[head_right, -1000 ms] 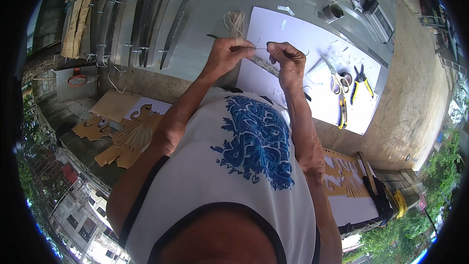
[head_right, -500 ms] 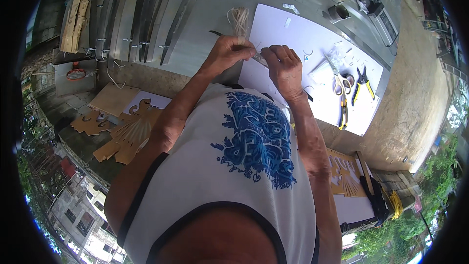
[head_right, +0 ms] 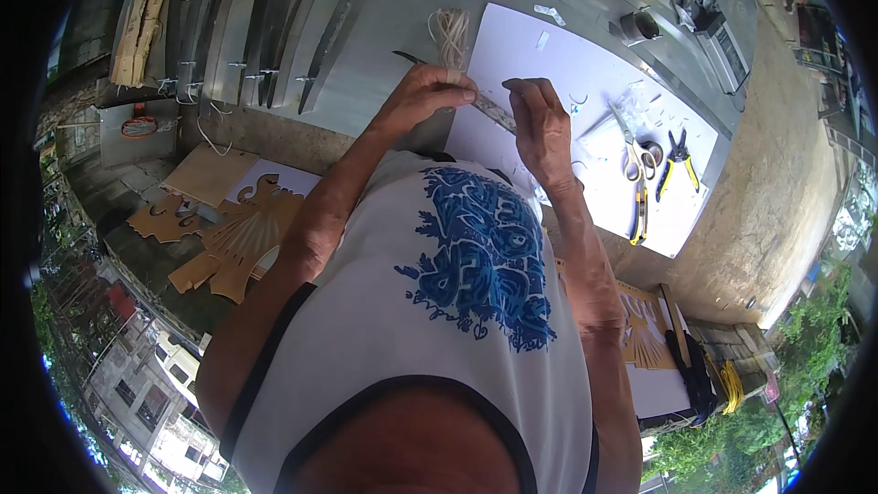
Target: The person assembles LED light strips by cutting them, stripping the wire ends, and soldering them to a power source. They then test the connection to verify the lights turn on and place the finished strips onto a metal rack.
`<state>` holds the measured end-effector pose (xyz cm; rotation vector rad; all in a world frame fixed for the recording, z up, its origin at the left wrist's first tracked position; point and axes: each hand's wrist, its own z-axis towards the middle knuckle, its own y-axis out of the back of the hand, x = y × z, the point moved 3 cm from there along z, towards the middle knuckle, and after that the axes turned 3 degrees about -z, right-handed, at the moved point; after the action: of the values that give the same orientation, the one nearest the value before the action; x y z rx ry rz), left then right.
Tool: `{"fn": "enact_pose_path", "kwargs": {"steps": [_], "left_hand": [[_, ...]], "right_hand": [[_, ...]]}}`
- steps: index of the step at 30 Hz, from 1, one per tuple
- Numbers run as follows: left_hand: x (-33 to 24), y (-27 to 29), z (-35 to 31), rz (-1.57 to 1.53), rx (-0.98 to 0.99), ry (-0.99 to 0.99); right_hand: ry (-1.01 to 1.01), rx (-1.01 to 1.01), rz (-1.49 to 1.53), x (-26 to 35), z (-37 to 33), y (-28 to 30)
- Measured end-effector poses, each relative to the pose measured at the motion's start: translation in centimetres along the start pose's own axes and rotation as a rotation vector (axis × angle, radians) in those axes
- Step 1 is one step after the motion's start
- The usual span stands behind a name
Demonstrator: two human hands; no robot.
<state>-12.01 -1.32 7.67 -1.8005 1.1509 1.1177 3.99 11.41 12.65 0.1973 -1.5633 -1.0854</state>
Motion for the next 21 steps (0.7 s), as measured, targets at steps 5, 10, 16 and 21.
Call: {"fn": "enact_pose_path", "kwargs": {"steps": [5,10,16,21], "left_hand": [[1.0,-0.1,0.5,-0.041,0.069,-0.009],[0.2,0.3,0.4,0.128,0.132,-0.127],[2.1,0.4,0.4,0.528,0.01,-0.443],[0.8,0.3,-0.1,0.66,-0.17,-0.793]], "right_hand": [[0.368,0.037,-0.238,0.8,0.8,-0.2],[0.506,0.022,-0.304,0.8,1.0,-1.2],[0.324,0.149,-0.04,0.5,0.7,-2.1],[-0.6,0.461,0.651,-1.5,0.1,-2.4]]}}
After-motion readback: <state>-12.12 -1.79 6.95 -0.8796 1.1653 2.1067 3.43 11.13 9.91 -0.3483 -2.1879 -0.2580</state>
